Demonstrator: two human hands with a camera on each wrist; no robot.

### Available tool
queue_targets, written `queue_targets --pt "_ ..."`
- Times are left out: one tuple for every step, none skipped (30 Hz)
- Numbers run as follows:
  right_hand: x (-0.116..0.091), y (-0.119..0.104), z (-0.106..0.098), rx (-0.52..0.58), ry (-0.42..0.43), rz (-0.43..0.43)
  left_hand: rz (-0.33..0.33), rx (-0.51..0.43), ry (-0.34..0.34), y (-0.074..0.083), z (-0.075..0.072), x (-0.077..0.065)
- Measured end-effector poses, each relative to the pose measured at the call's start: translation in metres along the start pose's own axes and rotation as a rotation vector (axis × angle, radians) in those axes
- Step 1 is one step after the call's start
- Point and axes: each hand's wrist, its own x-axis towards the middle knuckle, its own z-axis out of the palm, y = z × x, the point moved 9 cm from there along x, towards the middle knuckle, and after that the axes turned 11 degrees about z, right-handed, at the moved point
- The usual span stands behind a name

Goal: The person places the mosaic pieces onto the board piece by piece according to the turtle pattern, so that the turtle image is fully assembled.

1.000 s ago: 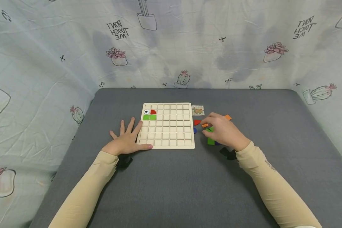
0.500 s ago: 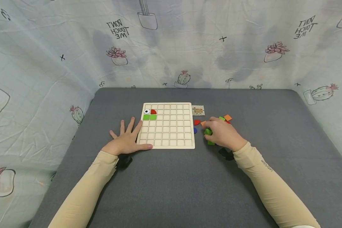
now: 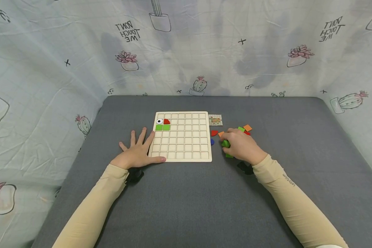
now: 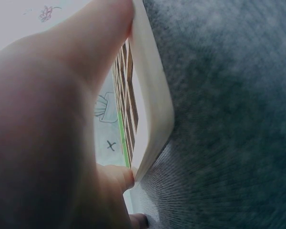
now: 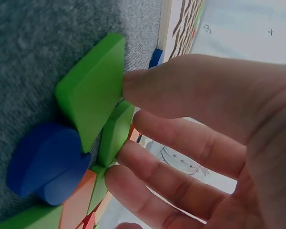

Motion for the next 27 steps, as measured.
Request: queue_targets --pt "0.0001 0.0001 0.0006 0.001 0.000 0.000 0.000 -0.001 0.000 0.0001 -0.0001 -0.0001" --pt "0.0001 0.0001 0.0010 0.003 0.000 0.000 0.001 -0.002 0.001 0.0002 -0.0002 -0.0002" --pt "-0.0001 -0.0003 0.0012 0.004 0.001 0.000 0.001 -0.004 0.001 0.0004 -0.0004 -0.0003" --pt "-0.0001 -0.0004 0.0016 0.005 0.000 -0.001 0.001 -0.004 0.002 0.0004 -0.0005 -0.0004" --pt "0.0000 -0.0007 0.0019 0.005 -0.001 -0.002 0.002 -0.005 0.002 0.0004 -0.0005 -0.0004" --pt "0.0000 -0.0010 0.0022 0.005 -0.003 -0.002 0.003 -0.006 0.003 0.0005 -0.0006 -0.0005" --pt "0.0003 -0.0011 0.0028 0.004 -0.005 -0.001 0.004 -0.006 0.003 0.0005 -0.0006 -0.0005" --pt "0.0002 -0.0016 0.0030 0.002 -0.007 -0.001 0.004 -0.006 0.004 0.0005 -0.0006 -0.0005" --pt "0.0004 -0.0018 0.0034 0.000 -0.008 -0.002 0.004 -0.007 0.004 0.0005 -0.0006 -0.0006" --pt "0.0005 -0.0018 0.0039 0.000 -0.011 0.000 0.005 -0.007 0.004 0.0005 -0.0005 -0.0006" --pt "0.0007 -0.0019 0.0042 -0.001 -0.012 0.003 0.005 -0.006 0.004 0.0005 -0.0004 -0.0006" --pt "0.0008 -0.0019 0.0046 -0.002 -0.013 0.005 0.004 -0.006 0.003 0.0005 -0.0004 -0.0006" --pt "0.0005 -0.0021 0.0046 -0.003 -0.012 0.005 0.004 -0.005 0.003 0.0005 -0.0004 -0.0006" --pt "0.0002 -0.0026 0.0045 -0.005 -0.011 0.005 0.004 -0.004 0.003 0.0005 -0.0005 -0.0006" --pt "0.0005 -0.0023 0.0049 -0.006 -0.010 0.006 0.004 -0.004 0.003 0.0006 -0.0005 -0.0006" --pt "0.0004 -0.0025 0.0049 -0.007 -0.009 0.008 0.003 -0.003 0.003 0.0006 -0.0005 -0.0006" --pt "0.0004 -0.0026 0.0049 -0.008 -0.007 0.008 0.003 -0.002 0.003 0.0007 -0.0006 -0.0006" --pt "0.0004 -0.0024 0.0050 -0.010 -0.005 0.008 0.003 -0.002 0.003 0.0008 -0.0006 -0.0006" --pt "0.0004 -0.0022 0.0052 -0.012 -0.002 0.007 0.004 -0.001 0.003 0.0009 -0.0007 -0.0006" --pt "0.0005 -0.0019 0.0054 -0.013 0.000 0.009 0.004 -0.001 0.003 0.0010 -0.0007 -0.0006" --pt "0.0007 -0.0013 0.0056 -0.014 0.002 0.011 0.004 -0.001 0.003 0.0011 -0.0006 -0.0006" --pt "0.0007 -0.0011 0.0057 -0.014 0.004 0.011 0.004 0.000 0.002 0.0011 -0.0005 -0.0007" --pt "0.0008 -0.0008 0.0058 -0.015 0.007 0.010 0.004 0.000 0.003 0.0011 -0.0005 -0.0007" --pt "0.0010 -0.0006 0.0060 -0.015 0.008 0.009 0.004 0.000 0.003 0.0011 -0.0005 -0.0007" --pt "0.0009 -0.0010 0.0058 -0.014 0.009 0.007 0.004 0.000 0.003 0.0011 -0.0005 -0.0007" --pt "0.0008 -0.0015 0.0054 -0.014 0.011 0.004 0.005 0.000 0.004 0.0012 -0.0005 -0.0007" --pt "0.0006 -0.0020 0.0050 -0.014 0.014 -0.001 0.006 0.001 0.004 0.0012 -0.0005 -0.0007"
